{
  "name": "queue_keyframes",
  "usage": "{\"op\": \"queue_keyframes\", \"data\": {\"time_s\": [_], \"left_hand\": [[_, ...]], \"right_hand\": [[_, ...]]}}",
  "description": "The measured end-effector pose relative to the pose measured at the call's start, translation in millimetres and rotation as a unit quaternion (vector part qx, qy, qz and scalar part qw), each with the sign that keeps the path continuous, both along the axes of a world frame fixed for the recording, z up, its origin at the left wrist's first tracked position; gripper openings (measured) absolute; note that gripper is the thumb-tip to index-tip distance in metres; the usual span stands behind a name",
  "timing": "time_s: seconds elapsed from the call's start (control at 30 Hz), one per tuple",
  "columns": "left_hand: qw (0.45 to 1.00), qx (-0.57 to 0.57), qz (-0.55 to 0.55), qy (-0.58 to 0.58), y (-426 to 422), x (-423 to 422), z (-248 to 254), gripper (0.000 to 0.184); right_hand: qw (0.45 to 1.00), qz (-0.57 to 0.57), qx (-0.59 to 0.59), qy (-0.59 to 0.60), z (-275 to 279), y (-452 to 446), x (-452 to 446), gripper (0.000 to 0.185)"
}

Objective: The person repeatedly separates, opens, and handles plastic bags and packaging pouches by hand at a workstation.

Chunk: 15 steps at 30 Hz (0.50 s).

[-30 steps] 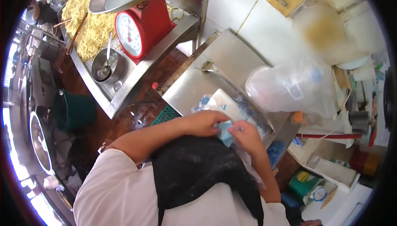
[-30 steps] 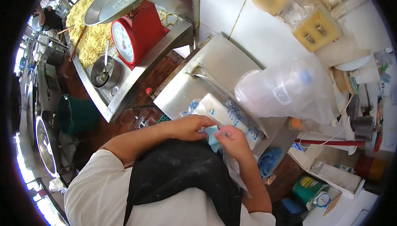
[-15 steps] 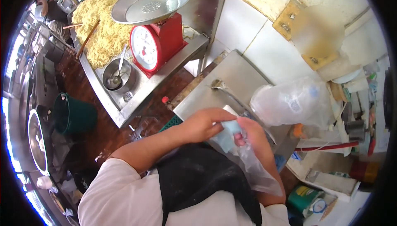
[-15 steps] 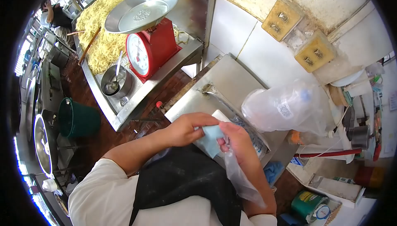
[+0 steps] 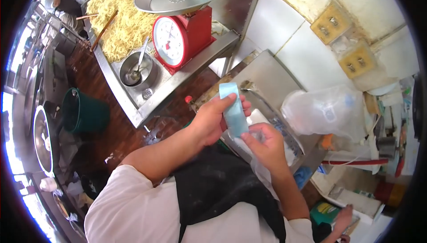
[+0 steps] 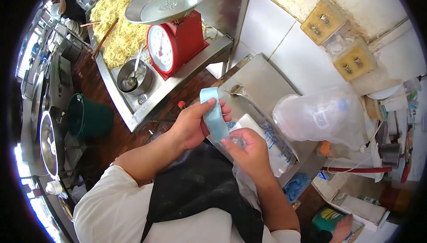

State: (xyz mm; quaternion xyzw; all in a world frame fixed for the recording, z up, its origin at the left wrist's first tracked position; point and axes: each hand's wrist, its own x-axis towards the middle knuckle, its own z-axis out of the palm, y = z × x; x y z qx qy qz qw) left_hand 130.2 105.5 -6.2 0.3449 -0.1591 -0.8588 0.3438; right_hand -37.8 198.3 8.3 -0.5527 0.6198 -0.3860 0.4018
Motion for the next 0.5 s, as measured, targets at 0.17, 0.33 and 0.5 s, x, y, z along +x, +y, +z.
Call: {"op": "queue_keyframes", "data": {"time_s": [0.17,0.33,0.5], "left_hand": [[0.996,-0.072,-0.029,-0.05,0.8,1.3,-5.1,0.038],[0.985,-0.082,-0.14,0.053,9.2,17.8,-3.3,0.059],[0.979,-0.11,-0.16,0.061,18.9,31.0,-8.1,0.053]], "right_hand": [[0.997,0.015,0.056,-0.06,7.2,-5.9,-4.9,0.016],[0.936,-0.018,0.188,-0.297,16.7,-16.0,-12.5,0.016],[0.914,-0.033,0.209,-0.346,27.5,-30.4,-1.2,0.019]]}}
